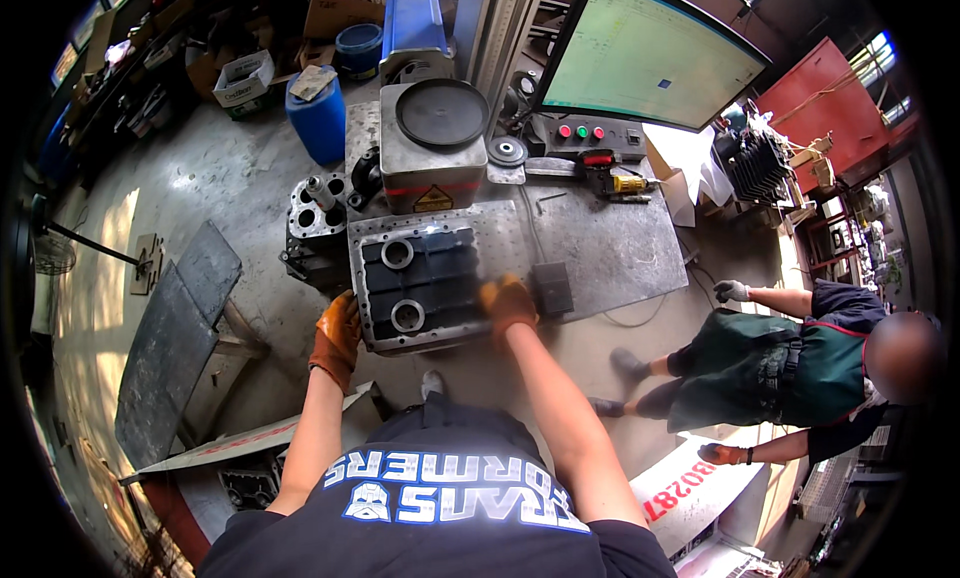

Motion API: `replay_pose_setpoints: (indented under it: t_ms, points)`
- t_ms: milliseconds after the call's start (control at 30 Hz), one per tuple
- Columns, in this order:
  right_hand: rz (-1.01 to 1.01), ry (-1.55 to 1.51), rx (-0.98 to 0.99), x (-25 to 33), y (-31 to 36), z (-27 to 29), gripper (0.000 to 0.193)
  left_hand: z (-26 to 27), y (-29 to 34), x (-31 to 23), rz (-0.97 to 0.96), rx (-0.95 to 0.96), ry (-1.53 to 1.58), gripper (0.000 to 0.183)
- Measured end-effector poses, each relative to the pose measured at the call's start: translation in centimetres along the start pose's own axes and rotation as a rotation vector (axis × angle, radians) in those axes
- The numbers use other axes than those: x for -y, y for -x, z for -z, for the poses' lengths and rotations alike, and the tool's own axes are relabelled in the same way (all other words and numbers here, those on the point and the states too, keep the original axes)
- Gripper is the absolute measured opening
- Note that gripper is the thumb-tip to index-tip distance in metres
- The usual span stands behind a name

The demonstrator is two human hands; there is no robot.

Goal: The person picks up metal parts from a bin and places them onto a machining table. They move several rectangular metal blocks from the bin to the work surface, aligning them for a laser or machining process.

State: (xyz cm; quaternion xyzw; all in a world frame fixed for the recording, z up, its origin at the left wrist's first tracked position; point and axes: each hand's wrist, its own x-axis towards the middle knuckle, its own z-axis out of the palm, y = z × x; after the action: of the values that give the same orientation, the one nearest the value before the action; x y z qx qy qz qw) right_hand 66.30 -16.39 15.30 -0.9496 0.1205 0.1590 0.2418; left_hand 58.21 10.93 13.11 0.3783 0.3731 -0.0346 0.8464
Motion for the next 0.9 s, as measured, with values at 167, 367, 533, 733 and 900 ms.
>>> replay_pose_setpoints:
  t_ms: [167, 367, 533, 733, 900]
  points:
    - [0.017, 0.011, 0.040, -0.7, -0.6, -0.3, 0.045, 0.6, -0.7, 0.5, 0.006, -0.001, 0.046, 0.042]
    - [-0.008, 0.066, 0.028, -0.9, -0.8, -0.8, 0.046, 0.6, -0.7, 0.5, -0.012, 0.032, 0.063, 0.042]
    - [-0.033, 0.029, 0.020, -0.4, -0.4, -0.7, 0.046, 0.3, -0.4, 0.3, -0.012, 0.006, 0.064, 0.040]
    - [-0.041, 0.024, 0.038, -0.6, -0.6, -0.4, 0.045, 0.1, -0.7, 0.7, -0.034, 0.001, 0.030, 0.038]
    - [0.013, -0.008, 0.043, -1.2, -1.8, -0.2, 0.044, 1.1, -3.0, 1.4, 0.003, -0.030, -0.022, 0.043]
